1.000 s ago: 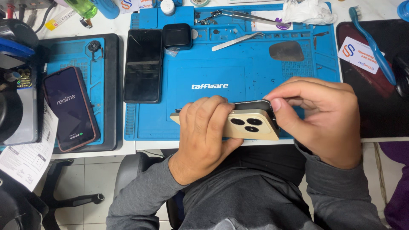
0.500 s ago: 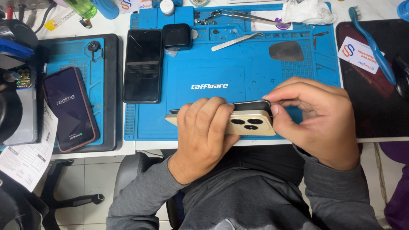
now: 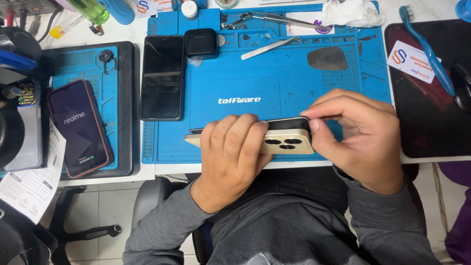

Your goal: The person pries open the back cover of a smartphone on a blue repair mat, working around the edges with their fingers, then lifts the cover off and separates the back panel from the phone body, exposing the battery and internal components with orange adhesive.

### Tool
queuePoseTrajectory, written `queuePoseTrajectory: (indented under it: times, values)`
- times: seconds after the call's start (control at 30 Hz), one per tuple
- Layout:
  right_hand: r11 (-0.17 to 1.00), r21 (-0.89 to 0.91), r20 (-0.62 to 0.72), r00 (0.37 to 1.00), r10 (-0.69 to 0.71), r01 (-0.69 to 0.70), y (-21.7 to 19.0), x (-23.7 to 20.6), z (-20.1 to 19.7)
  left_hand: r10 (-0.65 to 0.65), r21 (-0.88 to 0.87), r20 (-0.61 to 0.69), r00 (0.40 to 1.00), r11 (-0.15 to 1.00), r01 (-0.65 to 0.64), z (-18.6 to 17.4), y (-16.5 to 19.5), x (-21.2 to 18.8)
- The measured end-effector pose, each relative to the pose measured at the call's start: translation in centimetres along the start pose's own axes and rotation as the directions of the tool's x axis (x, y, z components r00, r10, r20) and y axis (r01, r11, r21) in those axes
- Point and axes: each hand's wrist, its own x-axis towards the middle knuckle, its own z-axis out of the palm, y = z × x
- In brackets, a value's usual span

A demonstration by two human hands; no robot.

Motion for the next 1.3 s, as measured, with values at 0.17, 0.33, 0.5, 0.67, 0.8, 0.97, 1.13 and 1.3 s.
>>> queuePoseTrajectory:
  times: [0.17,0.33,0.5,0.67,0.8,0.97,1.13,1.3]
  values:
    - [0.999,0.031,0.014,1.0,0.008,-0.009,0.2,-0.02,-0.03,0.0,0.002,0.004,1.0,1.0,0.0,0.12,-0.07,-0.02]
    - [0.999,0.045,0.013,1.0,-0.007,0.006,0.32,-0.05,-0.14,0.007,-0.02,0.02,1.0,1.0,-0.007,-0.04,-0.16,-0.06]
    - [0.999,-0.023,-0.027,0.999,-0.031,0.03,0.39,-0.12,-0.02,0.004,-0.025,0.02,1.0,1.0,-0.003,-0.08,-0.08,-0.07]
    - [1.0,-0.008,-0.028,0.999,-0.022,0.022,0.43,-0.18,0.18,-0.002,-0.006,0.0,1.0,1.0,0.002,0.15,-0.04,-0.05]
    - [0.999,0.019,-0.026,0.999,-0.034,0.034,0.54,-0.2,0.3,-0.008,-0.002,-0.008,1.0,1.0,0.008,0.27,-0.04,-0.06]
    - [0.998,0.012,-0.021,0.998,-0.056,0.056,0.62,-0.2,0.27,-0.016,-0.013,-0.011,1.0,1.0,0.016,0.2,-0.04,-0.04]
    - [0.998,0.003,-0.043,0.998,-0.055,0.055,0.63,-0.17,0.41,-0.011,-0.007,-0.012,1.0,1.0,0.011,0.08,0.04,0.03]
    - [0.999,-0.015,-0.06,0.997,-0.051,0.05,0.45,-0.2,0.53,-0.014,-0.039,0.004,1.0,0.999,0.014,-0.06,0.01,0.12]
